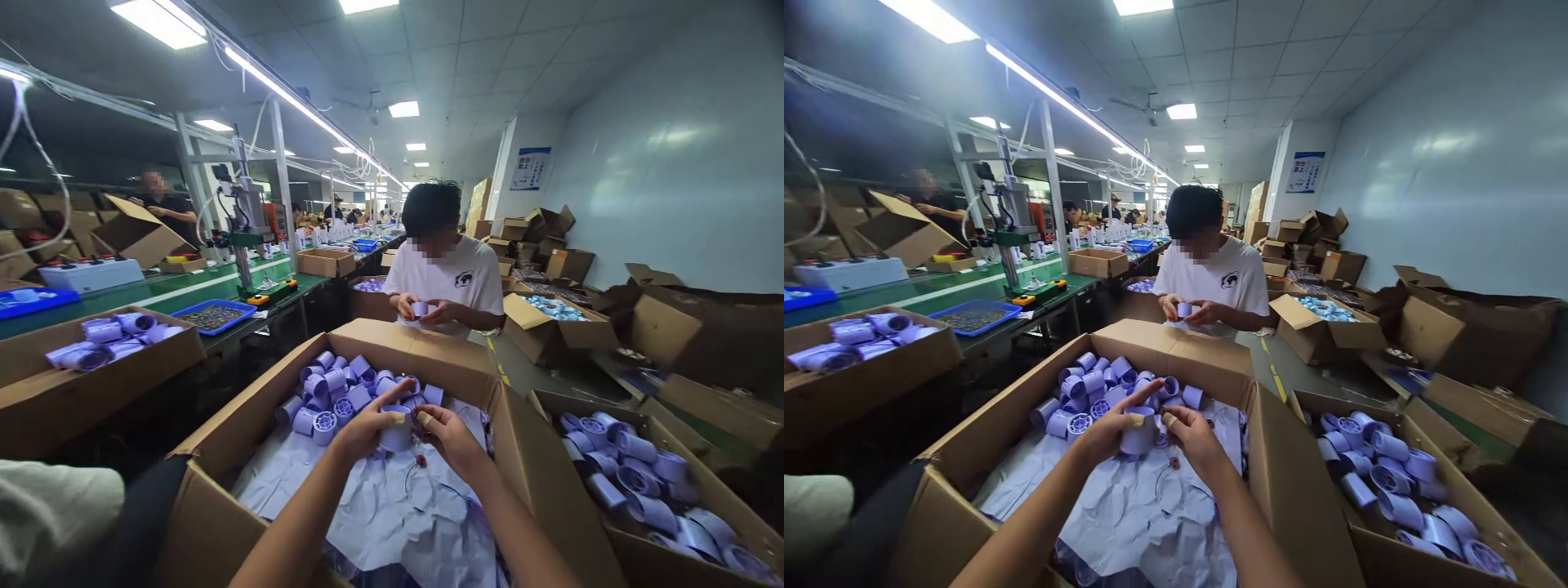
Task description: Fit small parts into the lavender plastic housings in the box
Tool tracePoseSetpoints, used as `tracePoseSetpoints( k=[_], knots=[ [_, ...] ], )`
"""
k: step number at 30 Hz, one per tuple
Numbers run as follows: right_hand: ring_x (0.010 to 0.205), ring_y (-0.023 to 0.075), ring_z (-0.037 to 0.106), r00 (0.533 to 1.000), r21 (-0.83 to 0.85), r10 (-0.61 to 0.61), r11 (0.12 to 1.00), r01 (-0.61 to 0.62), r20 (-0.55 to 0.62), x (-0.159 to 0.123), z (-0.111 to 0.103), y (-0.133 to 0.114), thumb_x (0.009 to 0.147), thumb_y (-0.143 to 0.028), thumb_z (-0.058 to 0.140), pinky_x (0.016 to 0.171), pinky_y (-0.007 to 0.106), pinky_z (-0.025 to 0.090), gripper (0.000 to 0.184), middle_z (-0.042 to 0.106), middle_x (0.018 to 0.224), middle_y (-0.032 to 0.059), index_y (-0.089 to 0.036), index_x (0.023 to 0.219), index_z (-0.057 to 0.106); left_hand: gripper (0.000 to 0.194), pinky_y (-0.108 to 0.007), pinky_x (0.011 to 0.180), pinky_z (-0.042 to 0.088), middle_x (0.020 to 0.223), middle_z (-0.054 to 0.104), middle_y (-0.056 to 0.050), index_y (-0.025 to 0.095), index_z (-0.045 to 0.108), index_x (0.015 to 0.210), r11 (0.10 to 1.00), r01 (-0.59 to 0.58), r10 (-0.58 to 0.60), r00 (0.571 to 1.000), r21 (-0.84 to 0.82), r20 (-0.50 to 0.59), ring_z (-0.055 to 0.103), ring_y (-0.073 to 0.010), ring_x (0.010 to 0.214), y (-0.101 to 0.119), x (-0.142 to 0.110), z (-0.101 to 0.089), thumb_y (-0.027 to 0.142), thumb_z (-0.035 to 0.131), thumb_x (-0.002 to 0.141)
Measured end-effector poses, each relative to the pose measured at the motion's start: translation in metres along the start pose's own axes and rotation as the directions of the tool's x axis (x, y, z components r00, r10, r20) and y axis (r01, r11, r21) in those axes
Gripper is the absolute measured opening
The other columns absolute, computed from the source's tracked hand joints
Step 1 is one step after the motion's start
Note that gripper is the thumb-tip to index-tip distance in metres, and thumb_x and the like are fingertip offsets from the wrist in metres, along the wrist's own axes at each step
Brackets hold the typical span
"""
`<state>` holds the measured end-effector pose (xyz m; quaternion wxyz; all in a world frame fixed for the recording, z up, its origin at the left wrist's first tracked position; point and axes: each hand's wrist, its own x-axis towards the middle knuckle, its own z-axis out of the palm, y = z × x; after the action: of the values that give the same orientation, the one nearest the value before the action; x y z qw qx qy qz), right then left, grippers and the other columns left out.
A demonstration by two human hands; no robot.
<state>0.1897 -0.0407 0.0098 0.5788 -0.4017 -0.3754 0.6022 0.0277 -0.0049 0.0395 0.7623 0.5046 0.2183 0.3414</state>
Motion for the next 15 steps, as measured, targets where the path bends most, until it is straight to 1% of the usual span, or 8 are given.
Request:
tracePoseSetpoints(
  k=[2, 4, 6, 9, 12, 15],
  knots=[
    [0.063, 0.0122, 0.059, 0.998, 0.017, -0.040, 0.999, 0.041, -0.055, 0.002, -0.002, -0.001, 0.047, -0.043, 0.085, 0.062, 0.026, 0.045, 0.041, 0.068, 0.071, 0.0000, -0.017, 0.074, 0.069, 0.075, -0.028, 0.068, 0.047, 0.146, 0.041, -0.006, 0.029, 0.052, 0.129, 1.000, -0.021, 0.021, 1.000, 0.006, -0.010, 0.061, -0.0141, 0.075, 0.001, 0.000, -0.001, 0.028, 0.072, 0.056],
    [0.066, 0.0135, 0.061, 0.991, 0.045, -0.084, 0.995, 0.089, -0.105, 0.002, -0.003, -0.003, 0.047, -0.044, 0.085, 0.064, 0.027, 0.047, 0.042, 0.069, 0.076, 0.0011, -0.018, 0.075, 0.068, 0.075, -0.029, 0.068, 0.048, 0.152, 0.029, -0.004, 0.031, 0.048, 0.131, 0.999, -0.040, 0.041, 0.999, 0.019, -0.028, 0.062, -0.0143, 0.076, 0.002, 0.000, -0.002, 0.030, 0.069, 0.060],
    [0.067, 0.0135, 0.062, 0.986, 0.080, -0.119, 0.988, 0.129, -0.119, 0.001, -0.004, -0.007, 0.048, -0.044, 0.085, 0.064, 0.027, 0.048, 0.041, 0.070, 0.077, 0.0017, -0.018, 0.075, 0.067, 0.073, -0.030, 0.067, 0.049, 0.154, 0.023, -0.003, 0.033, 0.047, 0.132, 0.999, -0.040, 0.041, 0.998, 0.023, -0.041, 0.062, -0.0149, 0.076, 0.003, 0.000, -0.003, 0.031, 0.067, 0.062],
    [0.070, 0.0130, 0.064, 0.988, 0.118, -0.134, 0.983, 0.142, -0.072, -0.003, -0.007, -0.014, 0.052, -0.040, 0.084, 0.068, 0.026, 0.049, 0.037, 0.071, 0.082, 0.0019, -0.019, 0.077, 0.068, 0.071, -0.030, 0.066, 0.050, 0.155, 0.021, -0.003, 0.033, 0.048, 0.131, 0.999, -0.037, 0.038, 0.998, 0.004, -0.059, 0.062, -0.0146, 0.075, 0.003, 0.000, -0.004, 0.031, 0.065, 0.062],
    [0.075, 0.0136, 0.064, 0.990, 0.130, -0.136, 0.982, 0.140, -0.045, -0.005, -0.011, -0.017, 0.052, -0.039, 0.085, 0.069, 0.026, 0.049, 0.034, 0.071, 0.088, 0.0021, -0.020, 0.075, 0.068, 0.071, -0.028, 0.066, 0.049, 0.154, 0.023, -0.004, 0.032, 0.049, 0.130, 0.999, -0.033, 0.032, 0.997, -0.017, -0.067, 0.063, -0.0142, 0.076, 0.002, 0.002, -0.006, 0.028, 0.066, 0.061],
    [0.067, 0.0119, 0.060, 0.981, 0.125, -0.177, 0.975, 0.186, -0.079, -0.002, -0.017, -0.015, 0.050, -0.039, 0.086, 0.063, 0.025, 0.048, 0.034, 0.068, 0.078, -0.0010, -0.022, 0.073, 0.068, 0.078, -0.029, 0.069, 0.049, 0.152, 0.029, -0.006, 0.034, 0.042, 0.135, 0.999, -0.041, 0.043, 0.997, 0.025, -0.056, 0.062, -0.0140, 0.076, 0.002, 0.003, -0.010, 0.027, 0.068, 0.061]
  ],
)
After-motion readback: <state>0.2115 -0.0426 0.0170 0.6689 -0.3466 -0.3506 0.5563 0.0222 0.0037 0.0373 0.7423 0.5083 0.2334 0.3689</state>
